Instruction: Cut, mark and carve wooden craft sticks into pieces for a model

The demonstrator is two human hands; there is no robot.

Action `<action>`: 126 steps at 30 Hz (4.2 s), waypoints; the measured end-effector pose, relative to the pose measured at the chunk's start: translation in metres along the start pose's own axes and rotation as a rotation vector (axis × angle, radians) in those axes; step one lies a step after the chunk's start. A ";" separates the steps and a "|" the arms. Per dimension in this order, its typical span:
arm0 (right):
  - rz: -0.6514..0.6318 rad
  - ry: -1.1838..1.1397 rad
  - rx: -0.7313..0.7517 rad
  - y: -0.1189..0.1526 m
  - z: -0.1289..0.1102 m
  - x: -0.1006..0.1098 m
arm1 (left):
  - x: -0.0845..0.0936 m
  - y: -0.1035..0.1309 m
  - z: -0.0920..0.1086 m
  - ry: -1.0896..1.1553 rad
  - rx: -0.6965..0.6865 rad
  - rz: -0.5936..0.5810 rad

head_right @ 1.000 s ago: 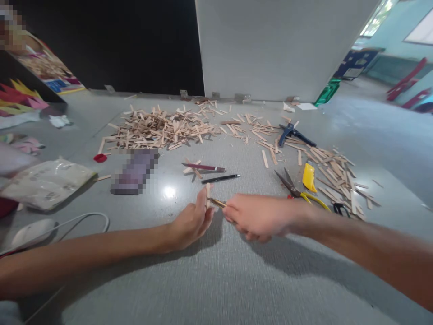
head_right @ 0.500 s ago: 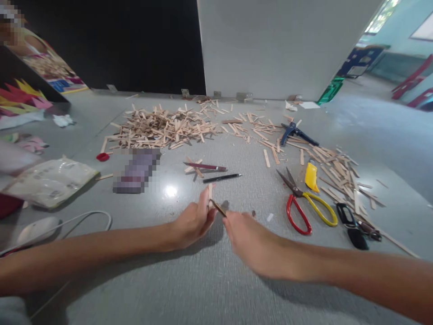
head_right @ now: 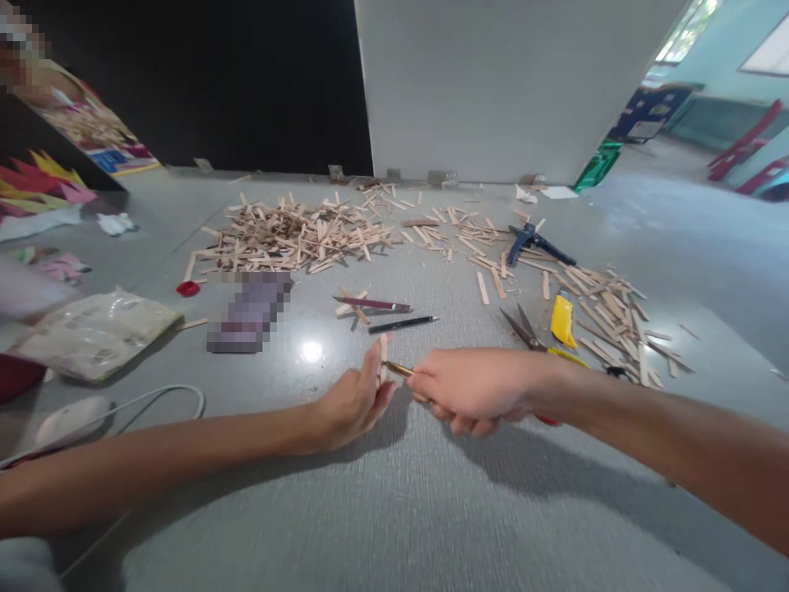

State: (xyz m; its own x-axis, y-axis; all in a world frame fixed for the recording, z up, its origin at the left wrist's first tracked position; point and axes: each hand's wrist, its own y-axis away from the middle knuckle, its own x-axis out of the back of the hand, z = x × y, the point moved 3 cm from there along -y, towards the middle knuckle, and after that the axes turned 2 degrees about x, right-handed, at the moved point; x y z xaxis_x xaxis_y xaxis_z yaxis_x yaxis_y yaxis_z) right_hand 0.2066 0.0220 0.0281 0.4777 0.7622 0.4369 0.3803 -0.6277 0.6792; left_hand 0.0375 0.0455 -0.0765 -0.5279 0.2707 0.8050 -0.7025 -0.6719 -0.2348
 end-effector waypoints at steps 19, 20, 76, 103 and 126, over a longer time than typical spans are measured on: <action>0.330 0.506 0.148 0.021 0.019 0.000 | 0.029 -0.006 0.011 0.464 0.130 -0.016; 0.321 0.548 0.125 0.022 0.026 -0.004 | 0.030 -0.006 0.010 0.467 0.182 -0.002; 0.385 1.412 0.216 -0.023 0.026 0.005 | 0.021 -0.009 -0.004 0.270 0.190 -0.035; 0.503 1.322 0.262 -0.022 0.017 -0.003 | 0.014 -0.005 0.001 0.095 0.183 -0.060; 0.587 1.209 0.246 -0.028 0.017 -0.001 | 0.011 -0.004 -0.001 -0.011 0.234 -0.060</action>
State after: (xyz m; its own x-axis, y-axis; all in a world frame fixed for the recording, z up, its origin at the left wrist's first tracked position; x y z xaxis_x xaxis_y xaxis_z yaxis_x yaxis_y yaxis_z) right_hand 0.2090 0.0358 -0.0019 -0.3200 -0.0423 0.9465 0.5535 -0.8191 0.1505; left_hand 0.0338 0.0518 -0.0669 -0.4825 0.3085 0.8198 -0.6024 -0.7963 -0.0549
